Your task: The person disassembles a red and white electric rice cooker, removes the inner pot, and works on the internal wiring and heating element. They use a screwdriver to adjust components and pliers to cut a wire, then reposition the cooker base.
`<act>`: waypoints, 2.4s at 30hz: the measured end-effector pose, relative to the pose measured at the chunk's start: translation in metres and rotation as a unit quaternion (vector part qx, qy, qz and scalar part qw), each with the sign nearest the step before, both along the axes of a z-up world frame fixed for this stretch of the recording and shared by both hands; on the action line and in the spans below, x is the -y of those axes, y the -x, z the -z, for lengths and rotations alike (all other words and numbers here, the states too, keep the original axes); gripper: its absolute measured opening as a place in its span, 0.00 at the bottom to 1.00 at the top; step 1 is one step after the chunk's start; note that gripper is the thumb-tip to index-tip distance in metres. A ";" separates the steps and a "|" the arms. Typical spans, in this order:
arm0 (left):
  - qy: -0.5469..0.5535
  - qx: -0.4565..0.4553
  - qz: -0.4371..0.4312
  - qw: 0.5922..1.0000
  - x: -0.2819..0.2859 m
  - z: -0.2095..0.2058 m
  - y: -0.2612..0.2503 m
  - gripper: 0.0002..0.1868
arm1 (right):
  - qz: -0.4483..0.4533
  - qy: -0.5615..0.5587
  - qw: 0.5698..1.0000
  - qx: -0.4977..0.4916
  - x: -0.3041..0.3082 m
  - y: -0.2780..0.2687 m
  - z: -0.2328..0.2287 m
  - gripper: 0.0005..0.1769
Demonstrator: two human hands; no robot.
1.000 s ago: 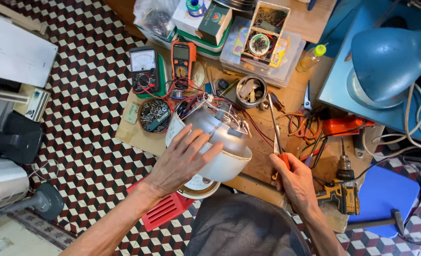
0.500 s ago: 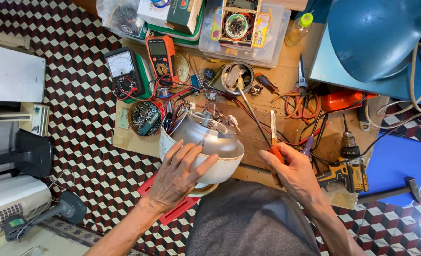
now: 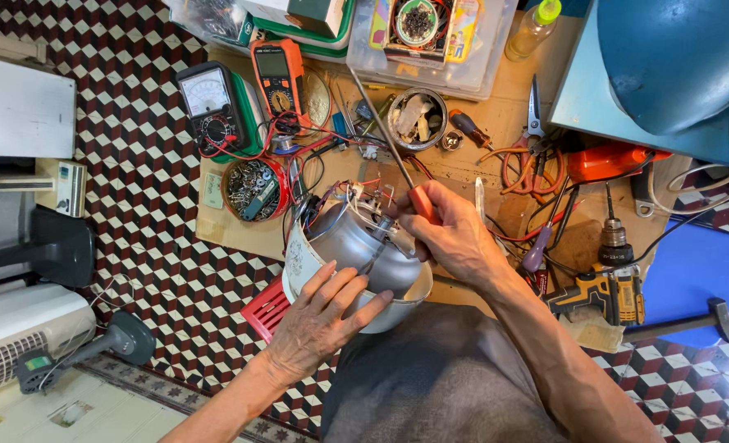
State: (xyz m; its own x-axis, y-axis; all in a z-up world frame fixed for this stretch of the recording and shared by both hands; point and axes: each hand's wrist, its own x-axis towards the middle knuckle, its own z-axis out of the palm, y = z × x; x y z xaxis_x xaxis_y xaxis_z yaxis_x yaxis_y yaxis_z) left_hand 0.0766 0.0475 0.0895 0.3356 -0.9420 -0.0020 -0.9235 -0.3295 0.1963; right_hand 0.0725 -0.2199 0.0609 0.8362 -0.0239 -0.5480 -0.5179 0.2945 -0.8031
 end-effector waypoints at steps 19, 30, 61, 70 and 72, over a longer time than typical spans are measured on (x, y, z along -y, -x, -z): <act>0.337 -0.590 -0.590 0.437 0.018 0.019 0.055 0.43 | 0.193 -0.159 0.962 -0.112 -0.003 0.039 0.042 0.11; 0.408 -0.497 -0.741 0.195 0.042 -0.018 0.010 0.37 | 0.121 -0.267 0.956 -0.032 -0.009 0.034 -0.024 0.06; 0.549 -0.599 -0.552 0.189 0.063 0.121 -0.041 0.36 | 0.008 0.306 0.952 -0.008 0.015 0.132 -0.022 0.18; 0.540 -0.566 -0.585 0.212 0.076 0.108 -0.013 0.37 | -0.074 0.384 0.920 -0.019 0.027 0.124 -0.042 0.22; 0.543 -0.565 -0.584 0.212 0.076 0.111 -0.011 0.37 | -0.075 0.423 0.903 0.003 0.028 0.124 -0.039 0.22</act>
State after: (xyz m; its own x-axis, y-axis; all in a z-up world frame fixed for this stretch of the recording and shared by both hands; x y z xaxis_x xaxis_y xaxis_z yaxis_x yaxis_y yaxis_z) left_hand 0.0874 -0.0287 -0.0211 0.7042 0.1302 -0.6979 0.5029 0.6025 0.6198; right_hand -0.0515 -0.2476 0.0996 0.8679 -0.3175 -0.3821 -0.4955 -0.4994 -0.7106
